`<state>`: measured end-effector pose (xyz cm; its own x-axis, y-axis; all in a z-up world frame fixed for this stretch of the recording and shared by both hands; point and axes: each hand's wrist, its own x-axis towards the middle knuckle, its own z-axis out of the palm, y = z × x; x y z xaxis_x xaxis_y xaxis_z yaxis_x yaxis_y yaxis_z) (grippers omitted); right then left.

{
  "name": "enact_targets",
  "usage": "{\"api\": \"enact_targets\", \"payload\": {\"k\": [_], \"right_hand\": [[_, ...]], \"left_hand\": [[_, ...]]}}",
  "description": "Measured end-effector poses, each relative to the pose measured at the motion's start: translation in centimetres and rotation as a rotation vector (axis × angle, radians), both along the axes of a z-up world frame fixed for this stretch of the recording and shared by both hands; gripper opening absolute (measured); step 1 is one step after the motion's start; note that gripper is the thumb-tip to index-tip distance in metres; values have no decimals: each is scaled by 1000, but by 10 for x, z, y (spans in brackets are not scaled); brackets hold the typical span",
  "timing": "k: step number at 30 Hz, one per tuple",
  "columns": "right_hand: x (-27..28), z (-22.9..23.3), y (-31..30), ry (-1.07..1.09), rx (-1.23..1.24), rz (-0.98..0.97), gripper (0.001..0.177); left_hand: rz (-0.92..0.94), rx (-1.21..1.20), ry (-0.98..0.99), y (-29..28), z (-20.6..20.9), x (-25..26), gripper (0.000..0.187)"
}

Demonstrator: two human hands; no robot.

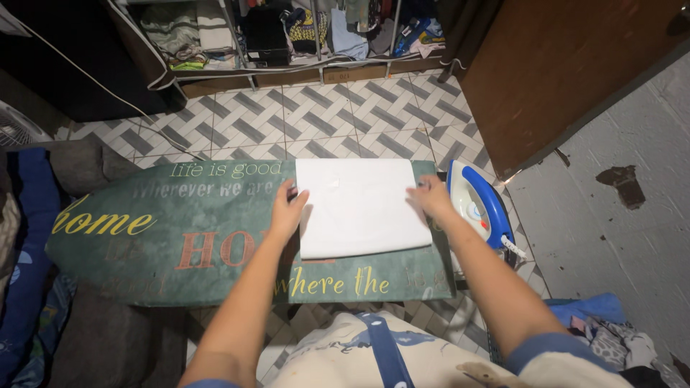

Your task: The person irons a cloth on an ironing board using an iron, turns and refolds it, and folds the cloth by hand.

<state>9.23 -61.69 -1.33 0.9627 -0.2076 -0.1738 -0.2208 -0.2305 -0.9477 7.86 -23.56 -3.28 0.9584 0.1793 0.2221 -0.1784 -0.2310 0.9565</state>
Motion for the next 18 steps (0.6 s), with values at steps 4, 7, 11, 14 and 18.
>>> {"api": "enact_targets", "payload": {"k": [4,7,11,14,18], "right_hand": [[-29,-35,-6,-93,-173,63,74],[-71,-39,-13,-133,-349,32,76],[-131,-20,2,-280,-471,-42,60],[-135,-20,7,-422,-571,-19,45],[-124,-18,-2,-497,-507,46,31]], "left_hand": [[43,-77,198,-1,1,-35,79],[-11,-90,314,-1,23,-86,81],[-9,351,80,-11,45,-134,40],[21,385,1,-19,48,-139,19],[22,379,-28,-18,55,-141,15]]}}
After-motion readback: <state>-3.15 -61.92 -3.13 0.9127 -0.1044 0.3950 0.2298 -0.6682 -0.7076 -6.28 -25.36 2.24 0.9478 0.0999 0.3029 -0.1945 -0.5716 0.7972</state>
